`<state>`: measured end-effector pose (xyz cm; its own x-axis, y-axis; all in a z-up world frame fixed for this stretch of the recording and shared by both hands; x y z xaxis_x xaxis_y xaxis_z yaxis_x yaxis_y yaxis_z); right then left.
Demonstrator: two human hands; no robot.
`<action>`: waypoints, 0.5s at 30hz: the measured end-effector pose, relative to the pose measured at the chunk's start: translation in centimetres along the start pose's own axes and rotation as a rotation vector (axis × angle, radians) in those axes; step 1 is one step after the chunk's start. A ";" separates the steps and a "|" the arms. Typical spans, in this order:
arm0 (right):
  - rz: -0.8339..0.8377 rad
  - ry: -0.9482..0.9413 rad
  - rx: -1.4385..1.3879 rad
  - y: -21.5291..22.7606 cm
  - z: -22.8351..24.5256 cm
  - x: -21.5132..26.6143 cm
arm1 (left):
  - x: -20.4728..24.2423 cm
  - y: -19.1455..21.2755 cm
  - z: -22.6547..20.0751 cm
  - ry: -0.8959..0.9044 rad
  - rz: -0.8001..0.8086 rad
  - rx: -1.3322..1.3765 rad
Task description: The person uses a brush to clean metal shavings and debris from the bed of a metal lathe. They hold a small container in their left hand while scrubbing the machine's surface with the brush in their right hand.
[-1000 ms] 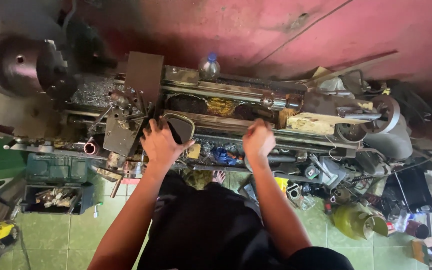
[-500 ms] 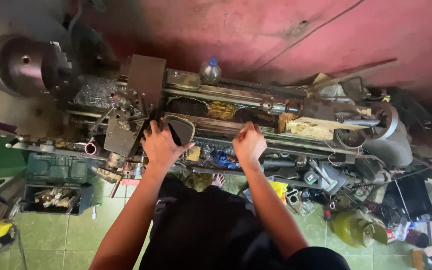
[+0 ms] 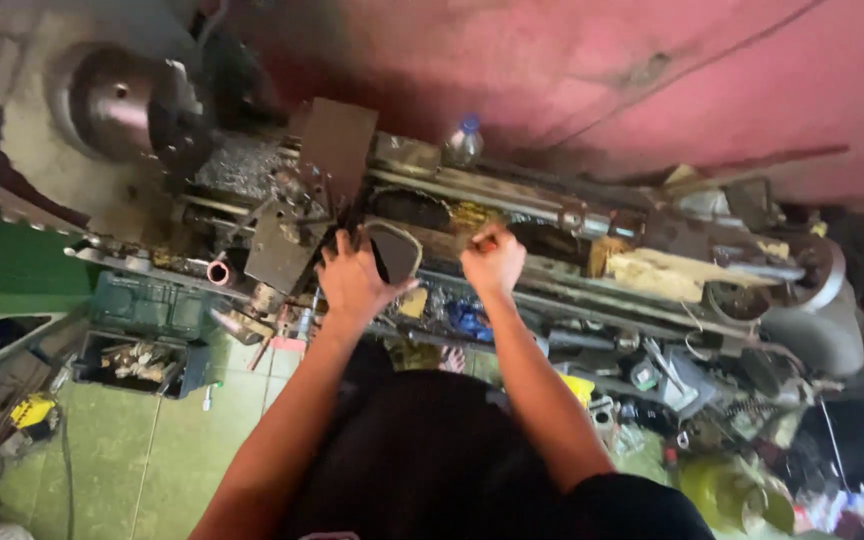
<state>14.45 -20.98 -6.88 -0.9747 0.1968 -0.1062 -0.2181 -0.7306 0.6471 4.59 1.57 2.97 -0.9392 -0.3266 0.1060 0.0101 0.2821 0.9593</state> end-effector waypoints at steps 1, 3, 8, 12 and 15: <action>-0.001 0.013 -0.010 -0.4 1.4 0.1 | -0.1 0.7 -0.1 0.005 -0.016 -0.001; -0.060 -0.037 -0.163 -0.1 3.1 0.8 | 0.2 1.1 -0.9 0.024 0.061 0.034; 0.061 -0.102 0.083 -0.7 2.9 1.0 | 0.3 0.7 -0.3 0.009 0.053 0.020; 0.072 -0.061 -0.233 -2.3 2.4 -0.2 | -0.1 0.1 -0.2 0.027 0.053 -0.015; 0.103 -0.171 0.024 -2.7 1.3 1.0 | -0.3 0.1 0.0 -0.018 0.010 -0.013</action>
<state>14.09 -17.98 -7.78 -0.9687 0.2314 0.0894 -0.1146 -0.7369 0.6662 4.88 1.67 3.01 -0.9451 -0.3072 0.1112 0.0242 0.2736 0.9615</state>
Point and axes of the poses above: each hand's wrist, its own x-axis away from the middle knuckle, its own y-axis out of the back of the hand, z = x × y, the point moved 5 cm from there along -x, towards the middle knuckle, and after that the axes turned 4 degrees about x, right-handed, at the moved point
